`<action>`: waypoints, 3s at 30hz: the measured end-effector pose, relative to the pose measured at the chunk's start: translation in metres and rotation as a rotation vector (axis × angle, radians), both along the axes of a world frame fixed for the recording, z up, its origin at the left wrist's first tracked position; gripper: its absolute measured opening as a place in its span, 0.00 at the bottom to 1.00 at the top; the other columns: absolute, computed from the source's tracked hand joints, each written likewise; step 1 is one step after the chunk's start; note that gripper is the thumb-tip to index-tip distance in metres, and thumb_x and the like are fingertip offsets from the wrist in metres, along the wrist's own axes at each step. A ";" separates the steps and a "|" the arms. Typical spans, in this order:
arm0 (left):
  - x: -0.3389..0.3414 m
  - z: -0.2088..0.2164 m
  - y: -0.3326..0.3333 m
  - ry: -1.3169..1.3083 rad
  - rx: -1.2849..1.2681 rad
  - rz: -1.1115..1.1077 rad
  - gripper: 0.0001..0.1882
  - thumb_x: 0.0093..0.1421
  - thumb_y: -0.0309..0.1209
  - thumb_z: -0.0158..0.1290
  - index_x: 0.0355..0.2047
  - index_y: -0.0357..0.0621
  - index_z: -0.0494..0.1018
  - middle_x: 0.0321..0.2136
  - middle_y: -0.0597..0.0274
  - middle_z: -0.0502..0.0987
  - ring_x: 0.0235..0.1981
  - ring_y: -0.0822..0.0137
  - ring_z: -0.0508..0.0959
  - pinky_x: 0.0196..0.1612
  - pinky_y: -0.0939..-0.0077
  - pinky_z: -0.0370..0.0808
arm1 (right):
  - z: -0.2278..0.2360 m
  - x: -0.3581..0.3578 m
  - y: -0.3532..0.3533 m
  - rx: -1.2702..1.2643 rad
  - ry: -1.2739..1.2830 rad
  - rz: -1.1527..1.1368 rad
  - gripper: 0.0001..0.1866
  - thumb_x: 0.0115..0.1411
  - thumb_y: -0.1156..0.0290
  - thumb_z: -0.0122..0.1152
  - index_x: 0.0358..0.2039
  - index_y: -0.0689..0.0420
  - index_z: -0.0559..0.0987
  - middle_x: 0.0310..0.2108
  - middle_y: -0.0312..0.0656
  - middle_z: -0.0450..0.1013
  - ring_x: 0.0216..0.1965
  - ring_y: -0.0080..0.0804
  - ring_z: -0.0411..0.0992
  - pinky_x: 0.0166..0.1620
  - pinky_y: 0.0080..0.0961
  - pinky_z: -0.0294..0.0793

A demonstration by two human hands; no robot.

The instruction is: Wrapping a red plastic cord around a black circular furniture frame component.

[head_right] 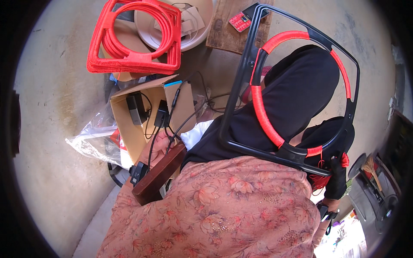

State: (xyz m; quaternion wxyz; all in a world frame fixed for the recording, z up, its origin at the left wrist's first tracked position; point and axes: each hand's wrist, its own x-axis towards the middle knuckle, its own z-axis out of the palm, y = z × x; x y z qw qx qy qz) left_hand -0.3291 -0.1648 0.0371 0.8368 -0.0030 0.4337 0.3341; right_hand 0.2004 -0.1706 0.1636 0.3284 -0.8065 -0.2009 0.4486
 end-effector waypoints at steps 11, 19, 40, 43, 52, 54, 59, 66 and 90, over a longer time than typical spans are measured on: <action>0.003 0.005 0.005 0.035 0.007 -0.042 0.20 0.54 0.25 0.56 0.48 0.37 0.68 0.26 0.64 0.74 0.26 0.76 0.74 0.32 0.88 0.72 | -0.007 0.003 -0.001 0.020 0.031 -0.099 0.23 0.57 0.62 0.62 0.52 0.56 0.71 0.31 0.33 0.72 0.31 0.22 0.71 0.37 0.20 0.71; -0.004 0.020 0.010 0.102 -0.053 -0.126 0.14 0.60 0.27 0.51 0.46 0.39 0.72 0.18 0.72 0.65 0.17 0.80 0.62 0.22 0.86 0.64 | -0.008 -0.001 0.001 0.027 0.042 -0.108 0.23 0.57 0.62 0.62 0.51 0.56 0.71 0.30 0.34 0.72 0.30 0.22 0.70 0.37 0.20 0.71; -0.019 0.014 -0.012 -0.097 -0.076 -0.031 0.11 0.59 0.26 0.53 0.41 0.35 0.74 0.24 0.63 0.75 0.19 0.75 0.69 0.25 0.82 0.69 | -0.010 0.003 -0.004 0.019 0.043 -0.092 0.22 0.57 0.62 0.61 0.49 0.56 0.72 0.30 0.35 0.73 0.31 0.23 0.71 0.38 0.21 0.71; -0.002 0.013 -0.004 0.150 -0.027 -0.185 0.11 0.60 0.27 0.54 0.43 0.36 0.73 0.33 0.61 0.78 0.27 0.76 0.77 0.30 0.86 0.74 | -0.009 0.000 -0.001 0.033 0.041 -0.111 0.22 0.57 0.61 0.61 0.50 0.56 0.71 0.30 0.35 0.73 0.31 0.23 0.71 0.38 0.21 0.70; -0.001 0.011 0.000 0.333 0.016 -0.275 0.07 0.58 0.26 0.56 0.35 0.34 0.76 0.24 0.66 0.76 0.23 0.77 0.75 0.26 0.83 0.73 | -0.010 0.004 -0.003 0.033 0.029 -0.115 0.23 0.58 0.61 0.60 0.51 0.57 0.71 0.31 0.34 0.72 0.32 0.22 0.71 0.38 0.19 0.69; -0.004 0.016 0.005 0.346 0.048 -0.316 0.07 0.58 0.26 0.56 0.34 0.34 0.76 0.23 0.67 0.75 0.21 0.78 0.74 0.24 0.83 0.72 | -0.010 0.005 -0.004 0.033 0.041 -0.128 0.23 0.58 0.62 0.60 0.51 0.57 0.71 0.31 0.34 0.72 0.32 0.22 0.71 0.38 0.19 0.69; -0.010 0.027 0.018 0.414 0.094 -0.445 0.06 0.58 0.25 0.56 0.34 0.34 0.76 0.21 0.67 0.75 0.17 0.77 0.72 0.21 0.83 0.70 | -0.010 0.006 -0.003 0.027 0.040 -0.108 0.23 0.58 0.62 0.60 0.52 0.57 0.71 0.31 0.35 0.72 0.32 0.22 0.71 0.38 0.19 0.70; -0.017 0.025 0.009 0.363 0.027 -0.402 0.08 0.58 0.25 0.56 0.36 0.34 0.76 0.19 0.68 0.73 0.16 0.78 0.71 0.19 0.83 0.71 | -0.010 0.003 -0.003 0.033 0.073 -0.153 0.23 0.58 0.62 0.60 0.52 0.58 0.70 0.32 0.35 0.73 0.32 0.23 0.71 0.38 0.21 0.72; -0.017 0.014 -0.013 0.574 0.012 -0.412 0.07 0.56 0.25 0.54 0.35 0.33 0.74 0.21 0.65 0.74 0.16 0.78 0.70 0.19 0.85 0.66 | -0.010 0.018 -0.004 -0.051 0.042 -0.075 0.27 0.59 0.60 0.58 0.56 0.58 0.68 0.34 0.34 0.72 0.35 0.22 0.70 0.42 0.20 0.68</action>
